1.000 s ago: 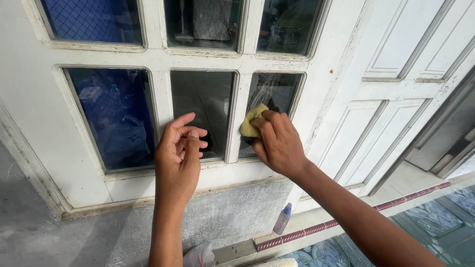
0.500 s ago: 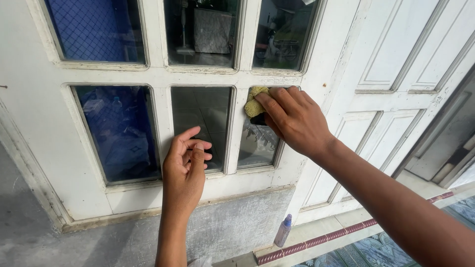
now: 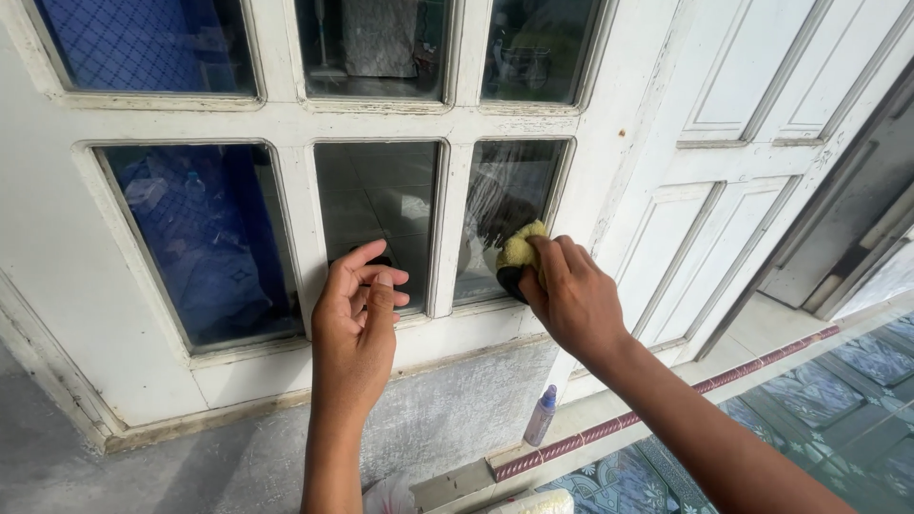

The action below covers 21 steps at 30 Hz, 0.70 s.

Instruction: Cleaning a glass window pane using a cloth and a spray bottle.

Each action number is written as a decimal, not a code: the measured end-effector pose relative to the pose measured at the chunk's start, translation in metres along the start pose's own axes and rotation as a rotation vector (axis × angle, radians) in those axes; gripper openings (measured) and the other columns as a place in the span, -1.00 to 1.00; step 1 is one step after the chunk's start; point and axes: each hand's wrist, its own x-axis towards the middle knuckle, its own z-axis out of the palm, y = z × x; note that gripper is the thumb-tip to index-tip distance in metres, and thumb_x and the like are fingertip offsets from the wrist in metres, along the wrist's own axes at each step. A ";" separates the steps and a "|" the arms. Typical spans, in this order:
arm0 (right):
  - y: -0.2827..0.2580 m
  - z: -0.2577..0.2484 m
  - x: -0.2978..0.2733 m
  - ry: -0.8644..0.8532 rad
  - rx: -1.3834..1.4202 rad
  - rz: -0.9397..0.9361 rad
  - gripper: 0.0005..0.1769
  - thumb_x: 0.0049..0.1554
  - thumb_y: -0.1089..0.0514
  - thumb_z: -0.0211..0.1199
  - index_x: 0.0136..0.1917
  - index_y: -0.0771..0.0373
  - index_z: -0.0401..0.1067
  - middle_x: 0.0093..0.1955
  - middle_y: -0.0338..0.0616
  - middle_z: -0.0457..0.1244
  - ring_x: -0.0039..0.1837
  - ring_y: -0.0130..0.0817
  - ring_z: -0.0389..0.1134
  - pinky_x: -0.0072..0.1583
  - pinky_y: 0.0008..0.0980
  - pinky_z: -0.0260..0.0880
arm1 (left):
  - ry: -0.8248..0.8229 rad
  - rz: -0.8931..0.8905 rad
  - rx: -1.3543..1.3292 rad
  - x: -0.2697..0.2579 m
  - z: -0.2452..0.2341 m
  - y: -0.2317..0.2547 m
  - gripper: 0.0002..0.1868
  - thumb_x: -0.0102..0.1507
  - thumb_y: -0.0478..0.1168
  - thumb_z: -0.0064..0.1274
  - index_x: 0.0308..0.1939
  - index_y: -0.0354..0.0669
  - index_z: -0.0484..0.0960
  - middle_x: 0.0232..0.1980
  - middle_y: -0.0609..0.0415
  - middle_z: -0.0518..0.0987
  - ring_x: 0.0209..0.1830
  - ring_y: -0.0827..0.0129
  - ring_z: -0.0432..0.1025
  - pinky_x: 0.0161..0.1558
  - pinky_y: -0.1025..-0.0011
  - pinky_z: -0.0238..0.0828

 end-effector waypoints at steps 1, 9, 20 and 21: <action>0.000 0.006 -0.009 -0.001 -0.004 0.005 -0.53 0.22 0.02 0.23 0.27 0.34 0.26 -0.05 -0.06 0.25 -0.19 -0.30 0.33 -0.33 -0.37 0.43 | -0.005 0.000 -0.003 0.000 0.000 0.000 -0.64 0.41 -0.23 -0.11 0.27 -0.23 0.46 -0.05 0.02 0.66 -0.18 0.44 0.57 -0.09 0.46 0.55; 0.003 -0.030 0.007 0.010 0.035 -0.074 -0.60 0.13 0.07 0.28 0.21 0.21 0.38 0.21 0.06 0.13 0.08 -0.15 0.21 -0.02 -0.27 0.46 | -0.003 -0.020 -0.079 -0.004 -0.006 0.013 -0.66 0.42 -0.23 -0.12 0.26 -0.23 0.46 -0.04 0.01 0.66 -0.18 0.46 0.56 -0.17 0.47 0.52; -0.042 0.000 0.047 0.482 0.246 -0.242 -0.49 0.17 0.38 0.23 0.39 0.30 0.34 0.37 0.07 0.14 0.33 -0.07 0.22 0.27 -0.11 0.39 | -0.013 -0.041 -0.018 -0.007 -0.021 0.005 -0.69 0.42 -0.24 -0.13 0.22 -0.21 0.51 -0.04 0.04 0.65 -0.16 0.46 0.57 -0.05 0.46 0.56; -0.045 0.007 0.037 0.491 0.278 -0.210 -0.49 0.15 0.38 0.24 0.37 0.29 0.35 0.34 0.08 0.17 0.30 -0.07 0.24 0.24 -0.09 0.40 | -0.008 -0.038 -0.001 -0.006 -0.024 0.003 -0.69 0.42 -0.24 -0.12 0.22 -0.21 0.51 -0.04 0.04 0.65 -0.16 0.46 0.56 -0.05 0.46 0.56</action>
